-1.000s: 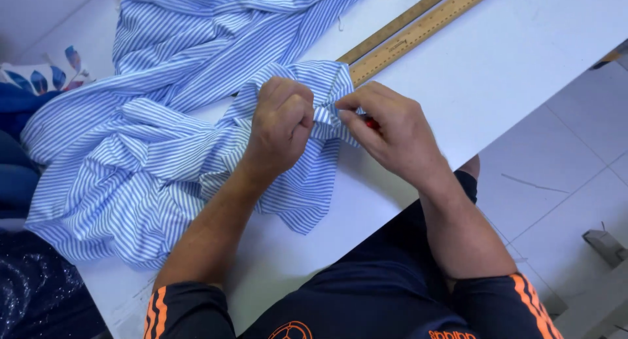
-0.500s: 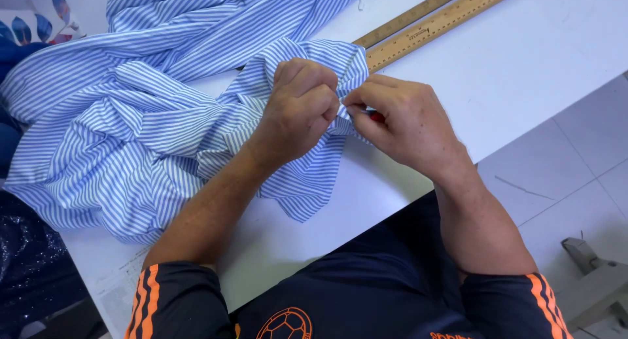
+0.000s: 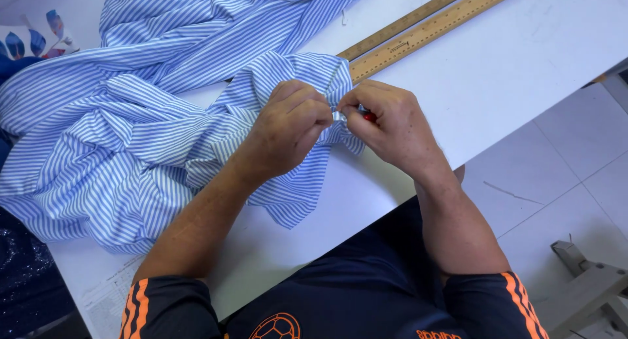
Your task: Trimming excess threads and refining the edges of a striped garment using small thread snips.
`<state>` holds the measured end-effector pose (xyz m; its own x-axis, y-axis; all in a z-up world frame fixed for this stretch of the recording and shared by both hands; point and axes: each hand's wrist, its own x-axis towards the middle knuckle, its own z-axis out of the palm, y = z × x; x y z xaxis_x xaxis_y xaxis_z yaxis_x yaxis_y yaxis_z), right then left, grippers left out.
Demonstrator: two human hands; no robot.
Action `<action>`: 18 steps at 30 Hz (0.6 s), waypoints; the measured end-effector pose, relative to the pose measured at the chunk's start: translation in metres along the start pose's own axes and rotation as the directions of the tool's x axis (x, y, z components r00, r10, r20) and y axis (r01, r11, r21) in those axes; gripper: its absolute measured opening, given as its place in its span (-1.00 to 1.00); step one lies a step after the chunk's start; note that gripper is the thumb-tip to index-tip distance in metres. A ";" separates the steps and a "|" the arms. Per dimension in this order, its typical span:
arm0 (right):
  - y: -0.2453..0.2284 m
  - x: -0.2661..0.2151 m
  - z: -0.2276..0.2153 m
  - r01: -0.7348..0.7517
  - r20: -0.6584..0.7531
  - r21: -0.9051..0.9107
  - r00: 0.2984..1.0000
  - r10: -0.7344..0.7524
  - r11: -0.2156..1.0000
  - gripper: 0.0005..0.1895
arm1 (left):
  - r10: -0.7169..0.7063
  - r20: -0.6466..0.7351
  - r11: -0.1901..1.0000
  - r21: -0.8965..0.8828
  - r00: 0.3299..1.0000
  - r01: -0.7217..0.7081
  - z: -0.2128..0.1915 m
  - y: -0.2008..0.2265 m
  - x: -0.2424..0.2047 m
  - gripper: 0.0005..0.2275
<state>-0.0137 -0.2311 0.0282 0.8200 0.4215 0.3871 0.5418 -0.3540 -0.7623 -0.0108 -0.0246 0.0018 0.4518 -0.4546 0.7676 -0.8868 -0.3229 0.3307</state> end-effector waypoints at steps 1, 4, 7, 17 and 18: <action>0.000 0.000 -0.001 0.002 0.001 -0.001 1.000 -0.002 1.000 -0.90 | 0.001 -0.001 1.000 0.002 1.000 -0.001 -0.003 0.003 0.002 -0.86; 0.002 0.000 -0.002 -0.034 0.006 0.048 0.999 0.034 0.998 -0.89 | -0.015 0.005 1.000 0.005 1.000 0.015 -0.011 0.011 0.001 -0.87; 0.013 -0.002 -0.002 -0.035 0.022 0.125 0.999 0.033 0.991 -0.89 | -0.030 0.002 0.999 0.038 1.000 0.030 -0.014 0.013 -0.009 -0.80; 0.027 -0.013 -0.014 -0.233 0.025 0.704 0.952 0.305 0.671 -0.91 | -0.194 0.186 0.979 -0.028 0.963 0.203 -0.017 0.036 -0.041 -0.87; 0.032 -0.015 -0.014 -0.231 0.029 0.766 0.944 0.327 0.599 -0.92 | -0.259 0.222 0.959 -0.056 0.940 0.278 -0.019 0.042 -0.041 -0.88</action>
<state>-0.0059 -0.2603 0.0055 0.9465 0.3065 0.1009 -0.0063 0.3302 -0.9439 -0.0685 -0.0037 -0.0053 0.6762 -0.5279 0.5139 -0.7304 -0.3894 0.5611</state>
